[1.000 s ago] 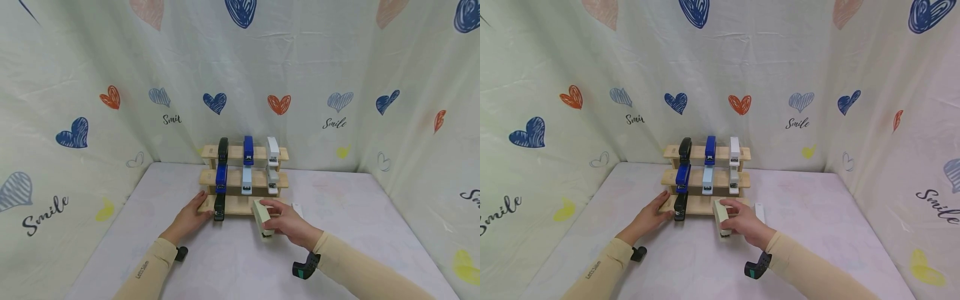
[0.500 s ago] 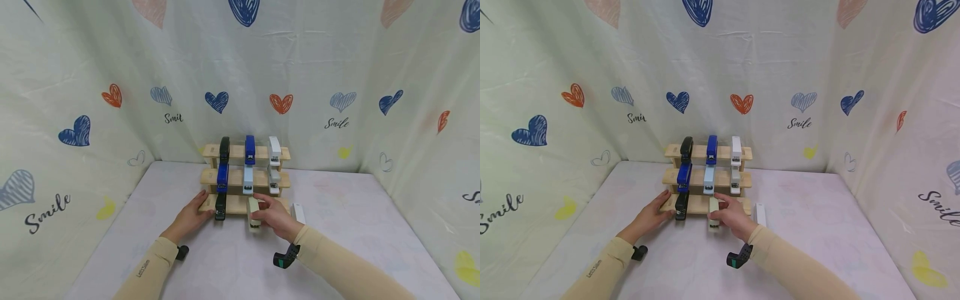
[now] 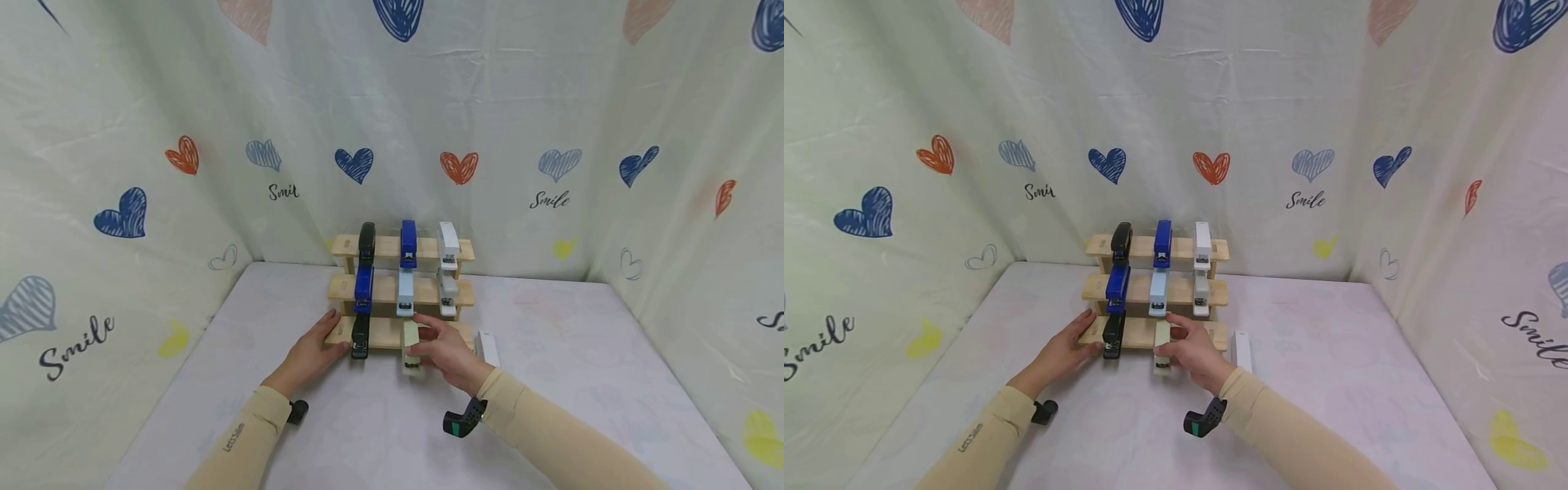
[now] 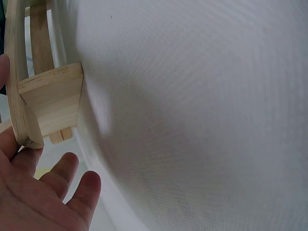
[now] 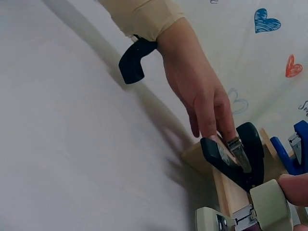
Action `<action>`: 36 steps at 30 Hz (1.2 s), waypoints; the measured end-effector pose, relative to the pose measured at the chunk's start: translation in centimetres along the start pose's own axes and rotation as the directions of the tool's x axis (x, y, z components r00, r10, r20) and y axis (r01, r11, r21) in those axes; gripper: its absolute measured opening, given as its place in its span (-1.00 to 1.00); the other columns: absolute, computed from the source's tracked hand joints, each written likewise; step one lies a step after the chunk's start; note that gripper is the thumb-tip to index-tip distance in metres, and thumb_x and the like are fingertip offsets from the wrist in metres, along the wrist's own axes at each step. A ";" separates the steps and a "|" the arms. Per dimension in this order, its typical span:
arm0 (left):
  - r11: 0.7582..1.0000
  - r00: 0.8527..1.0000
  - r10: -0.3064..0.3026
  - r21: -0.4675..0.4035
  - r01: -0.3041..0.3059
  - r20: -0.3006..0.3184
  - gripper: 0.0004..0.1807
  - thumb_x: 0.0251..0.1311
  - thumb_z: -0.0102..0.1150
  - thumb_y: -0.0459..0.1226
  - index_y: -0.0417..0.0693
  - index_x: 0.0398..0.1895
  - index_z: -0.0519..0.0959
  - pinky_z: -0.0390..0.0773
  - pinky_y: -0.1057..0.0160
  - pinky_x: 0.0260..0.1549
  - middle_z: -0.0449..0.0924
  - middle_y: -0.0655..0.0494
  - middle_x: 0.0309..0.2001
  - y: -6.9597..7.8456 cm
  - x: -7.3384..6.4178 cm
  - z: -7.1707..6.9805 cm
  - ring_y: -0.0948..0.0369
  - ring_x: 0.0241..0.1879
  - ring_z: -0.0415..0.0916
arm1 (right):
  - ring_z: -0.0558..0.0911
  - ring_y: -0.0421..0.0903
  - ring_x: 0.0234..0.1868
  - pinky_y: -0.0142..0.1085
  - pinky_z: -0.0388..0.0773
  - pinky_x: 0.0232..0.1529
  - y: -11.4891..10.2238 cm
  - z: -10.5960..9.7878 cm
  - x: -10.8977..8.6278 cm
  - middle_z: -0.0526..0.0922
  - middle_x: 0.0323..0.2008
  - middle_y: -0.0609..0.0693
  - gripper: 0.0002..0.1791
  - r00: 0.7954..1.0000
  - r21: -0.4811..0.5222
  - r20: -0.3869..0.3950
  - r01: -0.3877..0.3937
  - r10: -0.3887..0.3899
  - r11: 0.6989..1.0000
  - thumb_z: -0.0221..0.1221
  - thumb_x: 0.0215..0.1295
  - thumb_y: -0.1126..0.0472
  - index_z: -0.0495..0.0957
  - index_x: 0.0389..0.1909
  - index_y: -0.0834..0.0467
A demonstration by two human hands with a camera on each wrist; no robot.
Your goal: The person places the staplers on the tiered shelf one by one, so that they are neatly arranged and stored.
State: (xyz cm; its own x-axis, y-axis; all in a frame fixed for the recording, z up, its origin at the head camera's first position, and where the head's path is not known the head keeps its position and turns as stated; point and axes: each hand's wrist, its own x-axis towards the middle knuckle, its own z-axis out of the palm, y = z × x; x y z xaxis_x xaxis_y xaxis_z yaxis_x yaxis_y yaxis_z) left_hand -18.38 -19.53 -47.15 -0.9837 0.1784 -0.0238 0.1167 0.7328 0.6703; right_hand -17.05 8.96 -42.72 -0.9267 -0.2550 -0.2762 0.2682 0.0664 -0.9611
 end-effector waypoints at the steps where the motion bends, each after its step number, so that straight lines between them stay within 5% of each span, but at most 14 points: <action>1: 1.000 1.000 0.000 0.000 0.000 0.001 -0.18 0.36 0.23 -0.06 -0.14 0.56 0.12 0.09 -0.14 0.39 -0.02 -0.05 0.56 0.0 0.0 0.0 -0.09 0.50 -0.04 | 0.59 0.05 -0.04 -0.12 0.59 -0.14 0.0 0.0 0.1 0.34 0.28 0.30 -0.16 1.000 0.003 -0.001 0.001 -0.001 1.000 0.35 0.12 0.45 0.29 0.46 0.14; 12: 1.000 1.000 0.002 -0.004 -0.002 0.001 -0.18 0.36 0.22 -0.05 -0.13 0.56 0.12 0.08 -0.15 0.39 -0.03 -0.06 0.57 -0.3 0.0 0.1 -0.10 0.50 -0.05 | 0.61 0.04 -0.01 -0.07 0.60 -0.01 0.1 1.1 0.9 0.45 0.21 0.27 -0.17 0.999 0.045 -0.031 0.027 -0.026 0.999 0.36 0.15 0.42 0.25 0.45 0.22; 36: 1.000 1.000 0.008 -0.008 -0.008 -0.008 -0.18 0.35 0.23 -0.07 -0.13 0.55 0.13 0.10 -0.14 0.39 -0.01 -0.05 0.56 -0.4 0.2 0.2 -0.09 0.50 -0.03 | 0.62 0.01 -0.06 -0.13 0.63 -0.07 0.4 1.3 1.5 0.46 0.19 0.28 -0.18 0.999 0.090 -0.029 0.042 -0.040 0.995 0.36 0.15 0.44 0.25 0.45 0.23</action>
State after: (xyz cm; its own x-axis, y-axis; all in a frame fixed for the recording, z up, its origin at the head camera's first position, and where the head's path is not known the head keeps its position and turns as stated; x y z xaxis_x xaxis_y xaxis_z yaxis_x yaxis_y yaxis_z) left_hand -18.56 -19.68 -47.57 -0.9838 0.1786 -0.0127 0.1231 0.7262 0.6764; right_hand -17.94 7.33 -43.49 -0.9439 -0.2292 -0.2378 0.2515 -0.0320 -0.9673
